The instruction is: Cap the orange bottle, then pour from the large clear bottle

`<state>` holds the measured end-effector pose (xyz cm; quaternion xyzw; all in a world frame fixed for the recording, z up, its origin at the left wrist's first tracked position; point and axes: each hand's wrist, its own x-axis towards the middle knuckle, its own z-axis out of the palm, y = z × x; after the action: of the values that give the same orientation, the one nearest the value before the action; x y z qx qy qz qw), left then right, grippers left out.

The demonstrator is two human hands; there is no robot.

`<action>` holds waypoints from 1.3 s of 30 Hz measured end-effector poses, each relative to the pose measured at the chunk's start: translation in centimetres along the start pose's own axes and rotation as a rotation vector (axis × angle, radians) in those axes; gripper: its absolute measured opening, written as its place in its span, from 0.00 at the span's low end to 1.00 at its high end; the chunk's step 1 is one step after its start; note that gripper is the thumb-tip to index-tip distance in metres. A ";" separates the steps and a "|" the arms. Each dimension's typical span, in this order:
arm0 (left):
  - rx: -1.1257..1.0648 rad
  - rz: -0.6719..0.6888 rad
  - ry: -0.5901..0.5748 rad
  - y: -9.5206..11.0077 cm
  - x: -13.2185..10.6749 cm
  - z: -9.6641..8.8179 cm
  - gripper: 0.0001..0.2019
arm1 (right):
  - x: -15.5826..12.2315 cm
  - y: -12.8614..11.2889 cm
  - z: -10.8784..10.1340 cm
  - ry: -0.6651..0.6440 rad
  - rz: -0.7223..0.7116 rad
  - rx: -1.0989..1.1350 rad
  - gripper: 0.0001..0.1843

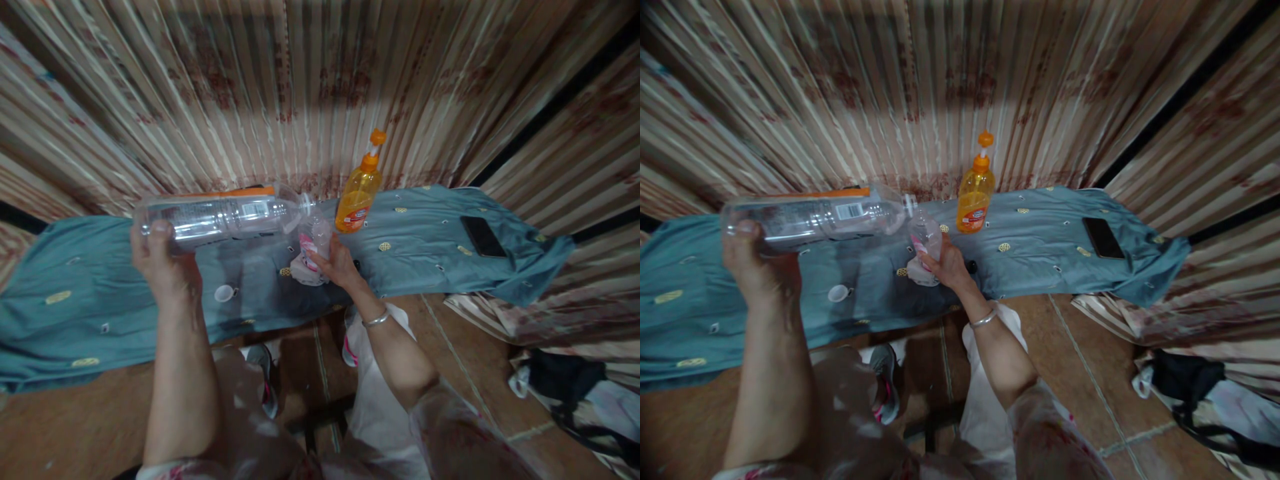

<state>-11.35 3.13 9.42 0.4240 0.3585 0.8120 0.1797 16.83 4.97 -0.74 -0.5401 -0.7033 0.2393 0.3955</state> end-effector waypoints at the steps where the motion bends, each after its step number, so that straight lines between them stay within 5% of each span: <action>1: -0.004 -0.005 0.010 0.0 0.0 0.0 0.21 | 0.0 0.0 0.0 -0.004 0.003 -0.003 0.35; 39: 0.023 -0.018 0.024 0.4 -0.2 0.4 0.21 | 0.0 0.1 0.1 0.011 0.001 0.012 0.38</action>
<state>-10.92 2.91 9.71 0.4132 0.3738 0.8111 0.1778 16.79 5.03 -0.91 -0.5394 -0.6993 0.2408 0.4026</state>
